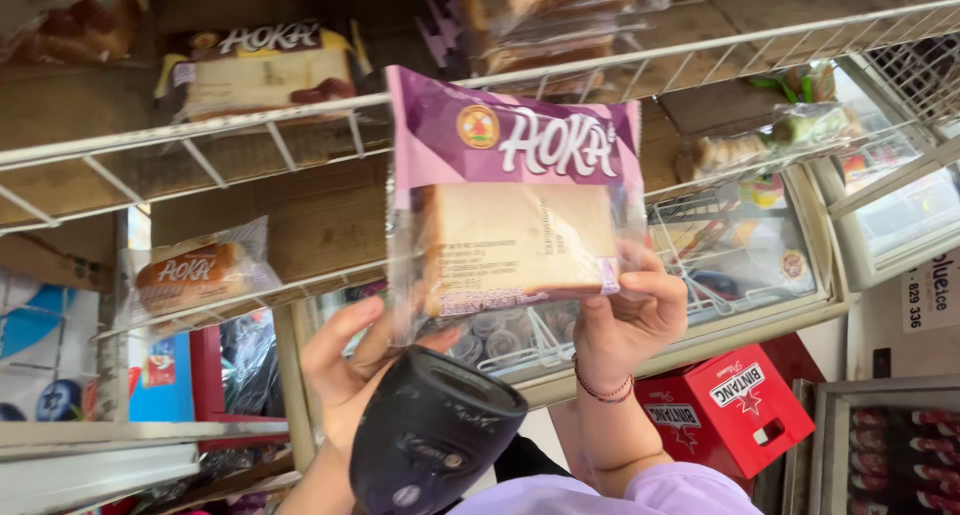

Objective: The person picks up various packaged food items from a cardboard box, scans their barcodes with a handheld scanner, and places the items onto store shelves or into other boxes.

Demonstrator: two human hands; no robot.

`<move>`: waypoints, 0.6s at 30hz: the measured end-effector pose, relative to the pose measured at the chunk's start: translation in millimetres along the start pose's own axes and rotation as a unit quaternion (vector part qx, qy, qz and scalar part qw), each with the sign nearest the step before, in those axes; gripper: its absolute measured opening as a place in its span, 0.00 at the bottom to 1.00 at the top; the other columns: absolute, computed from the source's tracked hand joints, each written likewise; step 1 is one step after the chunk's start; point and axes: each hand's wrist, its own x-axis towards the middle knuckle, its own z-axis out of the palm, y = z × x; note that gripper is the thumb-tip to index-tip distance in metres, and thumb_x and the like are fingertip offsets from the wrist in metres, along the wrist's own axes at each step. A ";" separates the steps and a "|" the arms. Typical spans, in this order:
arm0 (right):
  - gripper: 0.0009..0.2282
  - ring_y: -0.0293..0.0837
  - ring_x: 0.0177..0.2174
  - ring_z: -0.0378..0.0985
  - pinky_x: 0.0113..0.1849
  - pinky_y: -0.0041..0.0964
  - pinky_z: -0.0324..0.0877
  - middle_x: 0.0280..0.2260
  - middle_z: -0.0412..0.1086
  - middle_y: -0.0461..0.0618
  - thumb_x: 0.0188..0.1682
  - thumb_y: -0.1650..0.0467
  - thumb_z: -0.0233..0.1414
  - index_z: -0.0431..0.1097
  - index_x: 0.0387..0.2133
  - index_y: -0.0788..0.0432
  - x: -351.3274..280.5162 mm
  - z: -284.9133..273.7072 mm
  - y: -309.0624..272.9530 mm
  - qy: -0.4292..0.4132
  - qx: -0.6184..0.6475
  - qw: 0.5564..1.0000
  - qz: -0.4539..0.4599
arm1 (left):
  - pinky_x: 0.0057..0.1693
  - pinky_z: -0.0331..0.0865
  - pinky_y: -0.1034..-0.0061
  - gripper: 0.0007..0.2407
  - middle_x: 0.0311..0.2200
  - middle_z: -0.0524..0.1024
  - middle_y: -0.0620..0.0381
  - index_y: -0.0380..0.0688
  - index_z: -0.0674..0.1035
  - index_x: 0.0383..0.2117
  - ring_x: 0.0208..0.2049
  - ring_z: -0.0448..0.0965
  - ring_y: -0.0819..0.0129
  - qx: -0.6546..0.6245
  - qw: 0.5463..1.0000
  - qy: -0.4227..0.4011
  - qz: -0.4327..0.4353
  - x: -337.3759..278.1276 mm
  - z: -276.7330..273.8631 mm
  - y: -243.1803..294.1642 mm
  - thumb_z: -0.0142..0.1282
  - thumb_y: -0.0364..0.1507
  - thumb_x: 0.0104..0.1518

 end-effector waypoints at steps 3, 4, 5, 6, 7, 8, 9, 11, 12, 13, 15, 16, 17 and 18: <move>0.15 0.44 0.47 0.79 0.51 0.33 0.74 0.51 0.70 0.64 0.54 0.74 0.62 0.64 0.48 0.60 18.5 -25.6 4.0 0.017 -0.025 0.999 -0.038 | 0.65 0.72 0.59 0.15 0.64 0.52 0.48 0.23 0.75 0.49 0.67 0.70 0.45 0.174 0.973 -0.080 0.128 18.0 26.6 -9.9 0.62 0.13 0.56; 0.15 0.44 0.47 0.79 0.51 0.33 0.74 0.51 0.70 0.64 0.54 0.74 0.62 0.64 0.48 0.60 25.6 -35.7 4.6 0.014 -0.023 0.999 -0.039 | 0.66 0.70 0.60 0.16 0.64 0.52 0.46 0.24 0.76 0.49 0.64 0.72 0.48 0.236 0.952 -0.101 0.164 23.5 37.3 -14.6 0.64 0.14 0.54; 0.15 0.45 0.46 0.79 0.50 0.33 0.74 0.51 0.70 0.64 0.54 0.74 0.63 0.64 0.48 0.60 33.9 -46.3 5.8 0.024 -0.024 0.999 -0.040 | 0.66 0.70 0.60 0.16 0.64 0.52 0.46 0.24 0.76 0.49 0.64 0.72 0.48 0.237 0.952 -0.097 0.166 29.1 50.4 -21.5 0.64 0.14 0.54; 0.15 0.45 0.46 0.79 0.49 0.34 0.75 0.51 0.70 0.65 0.54 0.73 0.63 0.63 0.48 0.60 43.1 -57.5 7.0 0.034 -0.024 0.998 -0.041 | 0.67 0.71 0.61 0.17 0.64 0.53 0.47 0.24 0.76 0.50 0.65 0.72 0.48 0.222 0.954 -0.106 0.170 34.0 64.7 -29.5 0.65 0.14 0.53; 0.15 0.45 0.46 0.79 0.49 0.34 0.75 0.51 0.70 0.65 0.54 0.73 0.63 0.63 0.48 0.60 54.0 -68.8 9.3 0.030 -0.020 0.998 -0.043 | 0.68 0.73 0.61 0.19 0.65 0.53 0.48 0.24 0.76 0.51 0.65 0.73 0.48 0.207 0.955 -0.115 0.176 38.5 79.0 -37.5 0.66 0.13 0.52; 0.15 0.46 0.45 0.80 0.44 0.36 0.78 0.51 0.70 0.65 0.53 0.73 0.63 0.63 0.47 0.60 65.4 -80.9 11.6 0.039 -0.019 0.998 -0.038 | 0.68 0.73 0.61 0.19 0.65 0.53 0.48 0.24 0.76 0.51 0.65 0.73 0.48 0.209 0.955 -0.111 0.181 42.6 94.1 -46.5 0.66 0.13 0.52; 0.15 0.48 0.44 0.82 0.39 0.38 0.81 0.52 0.70 0.65 0.53 0.72 0.63 0.62 0.46 0.59 77.4 -93.0 16.0 0.049 -0.018 0.998 -0.032 | 0.68 0.71 0.61 0.19 0.65 0.53 0.46 0.23 0.76 0.53 0.66 0.72 0.47 0.186 0.961 -0.121 0.167 47.6 109.3 -56.9 0.66 0.14 0.54; 0.15 0.46 0.45 0.80 0.44 0.36 0.79 0.50 0.71 0.65 0.54 0.72 0.63 0.62 0.47 0.60 103.6 -120.3 26.9 0.039 -0.023 0.998 -0.050 | 0.69 0.70 0.61 0.19 0.66 0.53 0.45 0.23 0.75 0.54 0.67 0.72 0.46 0.166 0.965 -0.128 0.156 56.0 137.1 -76.1 0.66 0.15 0.55; 0.15 0.45 0.45 0.79 0.48 0.34 0.77 0.49 0.71 0.64 0.56 0.72 0.62 0.62 0.49 0.61 116.0 -134.6 32.0 0.034 -0.032 0.997 -0.067 | 0.70 0.70 0.61 0.20 0.67 0.53 0.43 0.25 0.76 0.54 0.67 0.72 0.46 0.180 0.959 -0.139 0.168 61.6 150.3 -86.1 0.66 0.17 0.55; 0.15 0.45 0.45 0.79 0.48 0.34 0.77 0.49 0.71 0.64 0.56 0.72 0.62 0.62 0.49 0.61 127.9 -147.8 37.2 0.032 -0.027 0.997 -0.067 | 0.71 0.69 0.61 0.21 0.68 0.53 0.42 0.26 0.76 0.55 0.67 0.72 0.45 0.194 0.953 -0.151 0.179 68.5 162.3 -95.3 0.67 0.19 0.54; 0.14 0.43 0.41 0.80 0.45 0.30 0.76 0.49 0.74 0.64 0.57 0.72 0.61 0.63 0.48 0.63 151.4 -171.6 46.5 0.049 -0.069 0.993 -0.078 | 0.72 0.68 0.60 0.22 0.68 0.53 0.40 0.25 0.76 0.55 0.68 0.70 0.43 0.184 0.953 -0.164 0.176 81.0 183.7 -109.4 0.68 0.21 0.53; 0.14 0.43 0.41 0.80 0.45 0.30 0.76 0.49 0.74 0.64 0.57 0.72 0.61 0.63 0.48 0.63 163.0 -181.1 51.1 0.047 -0.065 0.994 -0.077 | 0.72 0.66 0.59 0.24 0.68 0.52 0.38 0.25 0.75 0.55 0.68 0.69 0.41 0.170 0.954 -0.181 0.171 87.1 193.8 -115.6 0.69 0.23 0.52; 0.13 0.42 0.43 0.80 0.47 0.30 0.76 0.47 0.74 0.60 0.58 0.74 0.60 0.64 0.50 0.64 175.4 -188.7 55.3 0.035 -0.067 0.996 -0.057 | 0.72 0.66 0.59 0.24 0.68 0.52 0.38 0.25 0.75 0.55 0.68 0.69 0.41 0.173 0.953 -0.177 0.172 94.1 204.6 -122.1 0.69 0.23 0.52; 0.12 0.41 0.44 0.79 0.49 0.30 0.76 0.44 0.74 0.56 0.60 0.75 0.59 0.65 0.52 0.65 186.6 -193.7 59.8 0.023 -0.068 0.997 -0.037 | 0.73 0.66 0.59 0.25 0.69 0.51 0.38 0.25 0.75 0.56 0.70 0.68 0.42 0.169 0.956 -0.168 0.171 101.5 215.1 -128.4 0.70 0.24 0.52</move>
